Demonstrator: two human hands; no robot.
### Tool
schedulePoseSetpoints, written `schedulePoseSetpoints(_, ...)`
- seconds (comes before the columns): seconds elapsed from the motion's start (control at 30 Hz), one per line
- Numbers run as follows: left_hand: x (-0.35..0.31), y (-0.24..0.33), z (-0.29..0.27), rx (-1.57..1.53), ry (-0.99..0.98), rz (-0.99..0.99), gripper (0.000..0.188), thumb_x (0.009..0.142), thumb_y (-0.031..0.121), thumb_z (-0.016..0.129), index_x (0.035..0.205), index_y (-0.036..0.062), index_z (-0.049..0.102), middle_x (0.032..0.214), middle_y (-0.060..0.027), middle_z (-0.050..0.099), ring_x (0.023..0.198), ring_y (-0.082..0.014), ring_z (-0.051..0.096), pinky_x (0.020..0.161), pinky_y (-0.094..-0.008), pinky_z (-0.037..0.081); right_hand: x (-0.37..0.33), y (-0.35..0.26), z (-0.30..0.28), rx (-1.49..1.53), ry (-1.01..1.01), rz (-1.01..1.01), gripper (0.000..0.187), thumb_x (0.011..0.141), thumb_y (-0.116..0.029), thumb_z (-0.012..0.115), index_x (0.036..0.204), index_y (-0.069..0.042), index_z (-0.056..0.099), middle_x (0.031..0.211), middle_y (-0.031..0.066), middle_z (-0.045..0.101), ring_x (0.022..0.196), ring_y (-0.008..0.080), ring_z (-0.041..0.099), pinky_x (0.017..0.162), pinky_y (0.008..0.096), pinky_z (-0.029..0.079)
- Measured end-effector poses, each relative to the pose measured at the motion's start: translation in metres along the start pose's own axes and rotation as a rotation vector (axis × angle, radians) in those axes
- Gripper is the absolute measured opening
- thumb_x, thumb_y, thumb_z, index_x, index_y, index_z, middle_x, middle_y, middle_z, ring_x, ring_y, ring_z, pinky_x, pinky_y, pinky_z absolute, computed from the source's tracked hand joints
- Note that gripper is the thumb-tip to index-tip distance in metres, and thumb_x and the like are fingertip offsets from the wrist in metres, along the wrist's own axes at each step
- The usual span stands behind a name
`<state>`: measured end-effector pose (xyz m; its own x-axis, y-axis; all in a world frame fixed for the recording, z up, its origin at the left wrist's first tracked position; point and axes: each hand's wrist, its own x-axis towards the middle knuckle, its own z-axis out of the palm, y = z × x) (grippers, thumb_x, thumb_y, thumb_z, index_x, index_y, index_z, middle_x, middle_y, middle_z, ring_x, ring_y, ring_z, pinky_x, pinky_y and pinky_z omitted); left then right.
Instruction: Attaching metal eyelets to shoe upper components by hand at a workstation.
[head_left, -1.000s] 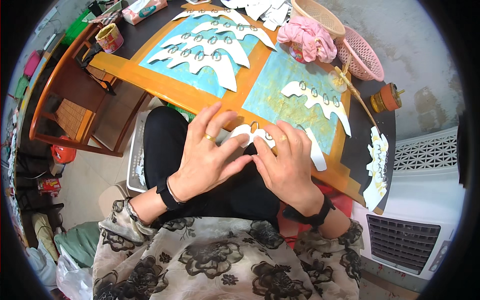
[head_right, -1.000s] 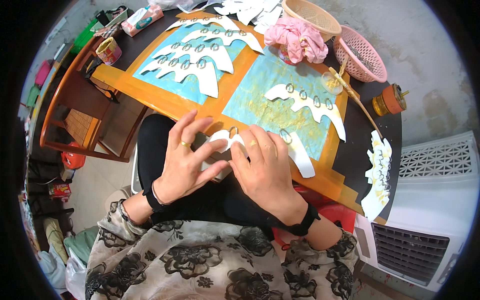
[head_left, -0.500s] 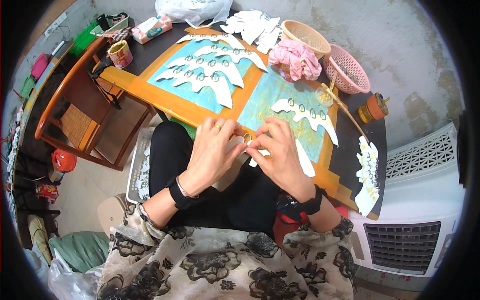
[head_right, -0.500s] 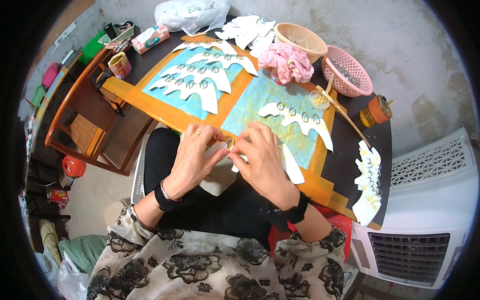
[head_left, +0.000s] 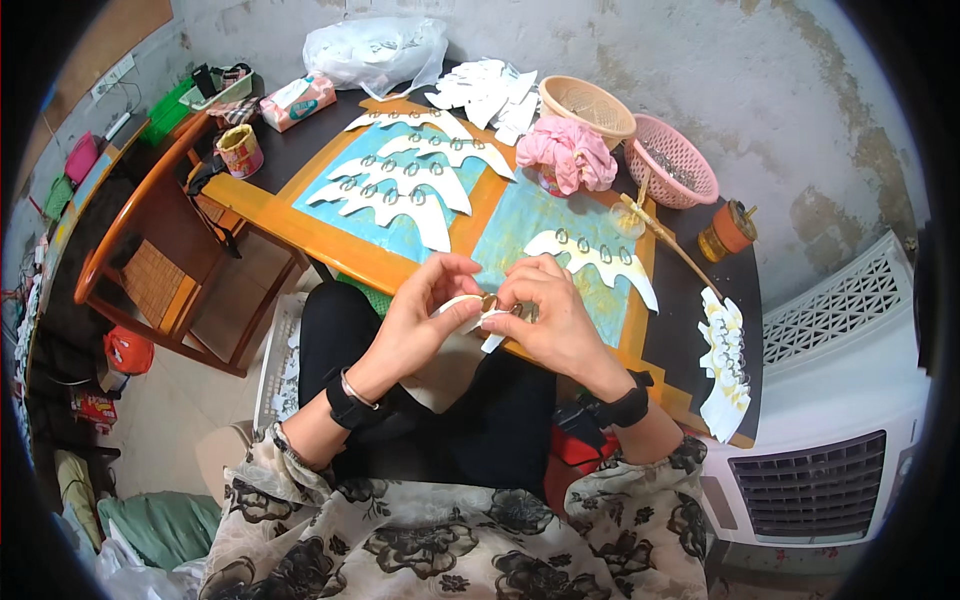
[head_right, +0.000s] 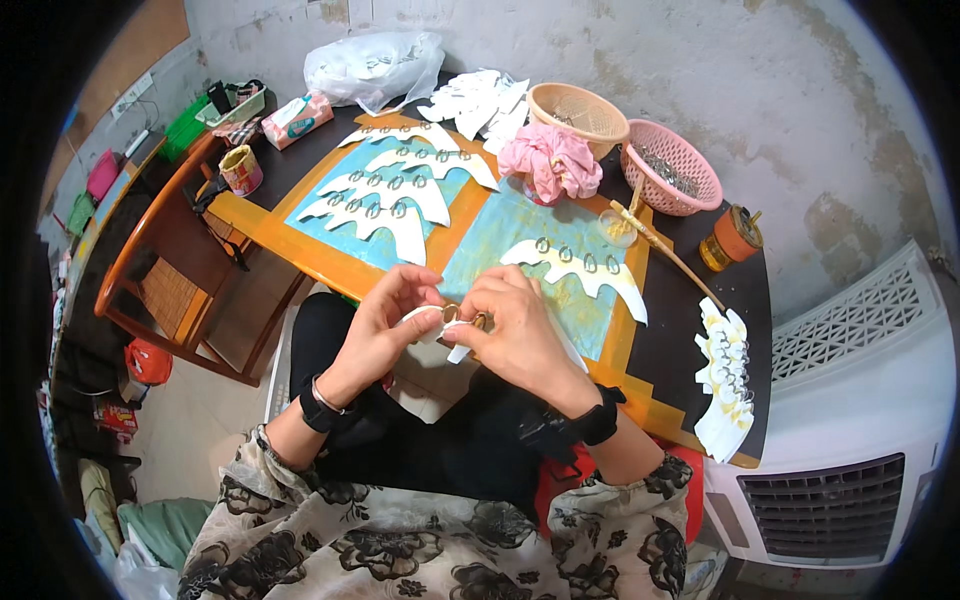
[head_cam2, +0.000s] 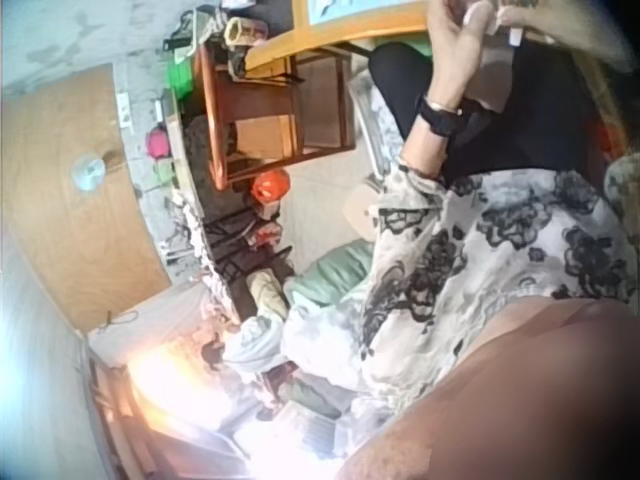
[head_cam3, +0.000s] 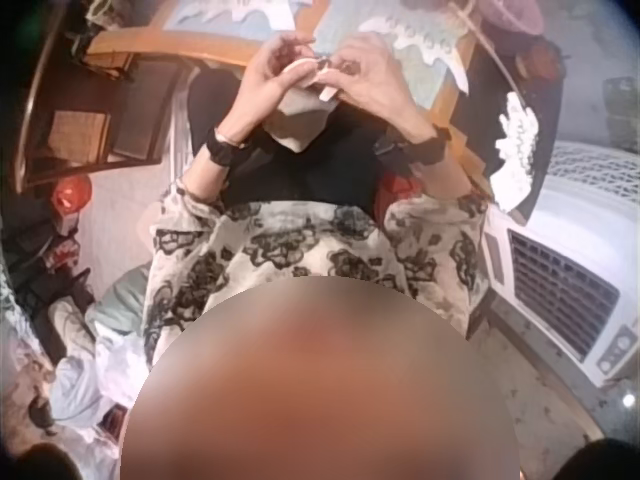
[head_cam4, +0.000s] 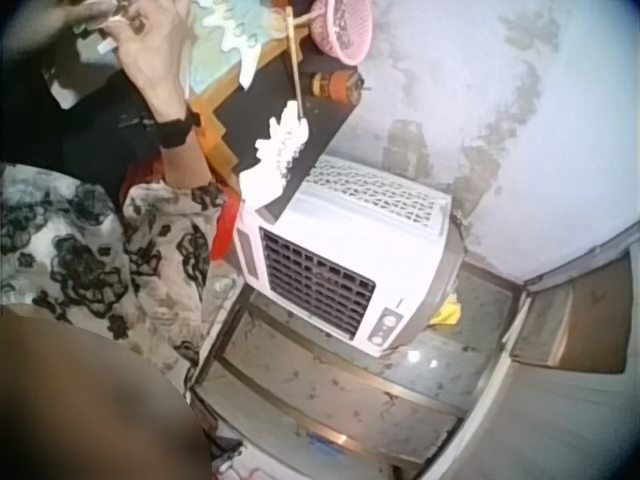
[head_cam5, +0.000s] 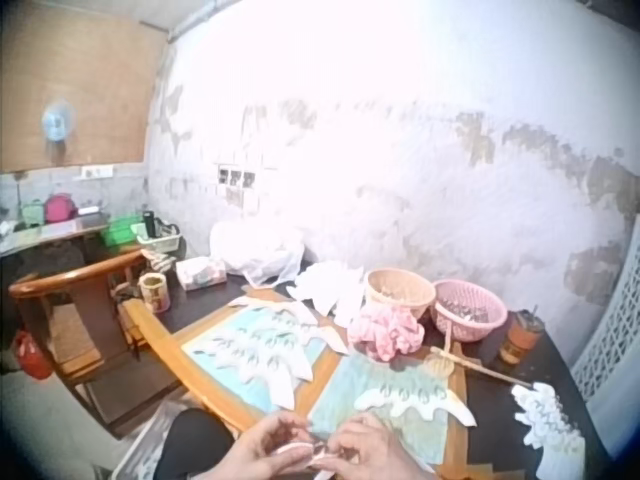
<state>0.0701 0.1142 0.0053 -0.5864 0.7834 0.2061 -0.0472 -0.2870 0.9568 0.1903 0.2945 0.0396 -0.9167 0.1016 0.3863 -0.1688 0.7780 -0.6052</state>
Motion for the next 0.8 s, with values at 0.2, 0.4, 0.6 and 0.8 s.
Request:
schedulePoseSetpoints(0.2, 0.004, 0.012, -0.007, -0.068, -0.056, -0.123, 0.027, 0.103, 0.006, 0.070, 0.128, 0.0062, 0.060, 0.105, 0.0015, 0.062, 0.097, -0.0063, 0.061, 0.089, -0.0220, 0.048, 0.007, -0.021, -0.006, -0.148, 0.009, -0.140, 0.025, 0.077, -0.015, 0.090, 0.084, -0.007, 0.067, 0.095, 0.0034, 0.070, 0.110, 0.0266, 0.063, 0.101, 0.0427, 0.042)
schedulePoseSetpoints(0.4, 0.014, 0.024, -0.016, -0.379, -0.029, -0.390, 0.032, 0.111, 0.034, 0.059, 0.128, 0.0071, 0.060, 0.103, -0.0039, 0.070, 0.098, -0.0127, 0.068, 0.091, -0.0281, 0.053, 0.010, -0.004, -0.010, 0.345, -0.084, 0.057, 0.021, 0.082, -0.013, 0.087, 0.082, -0.003, 0.068, 0.085, 0.0073, 0.068, 0.082, 0.0219, 0.065, 0.081, 0.0364, 0.047)
schedulePoseSetpoints(0.6, 0.010, 0.020, -0.008, -0.006, -0.039, -0.047, 0.049, 0.107, 0.049, 0.064, 0.130, 0.0060, 0.058, 0.114, -0.0106, 0.068, 0.098, -0.0174, 0.071, 0.087, -0.0314, 0.058, 0.013, -0.011, -0.012, 0.484, -0.072, 0.398, 0.020, 0.089, -0.014, 0.085, 0.087, 0.001, 0.071, 0.081, 0.0040, 0.067, 0.080, 0.0108, 0.061, 0.074, 0.0287, 0.047)
schedulePoseSetpoints(0.8, 0.012, 0.015, -0.004, -0.060, 0.099, -0.190, 0.022, 0.104, 0.026, 0.074, 0.105, 0.0039, 0.072, 0.092, 0.0013, 0.074, 0.081, -0.0040, 0.065, 0.076, -0.0258, 0.054, 0.016, -0.004, -0.001, 0.515, -0.062, 0.276, 0.018, 0.091, -0.013, 0.084, 0.094, 0.002, 0.073, 0.084, 0.0013, 0.068, 0.082, 0.0065, 0.058, 0.074, 0.0258, 0.048)
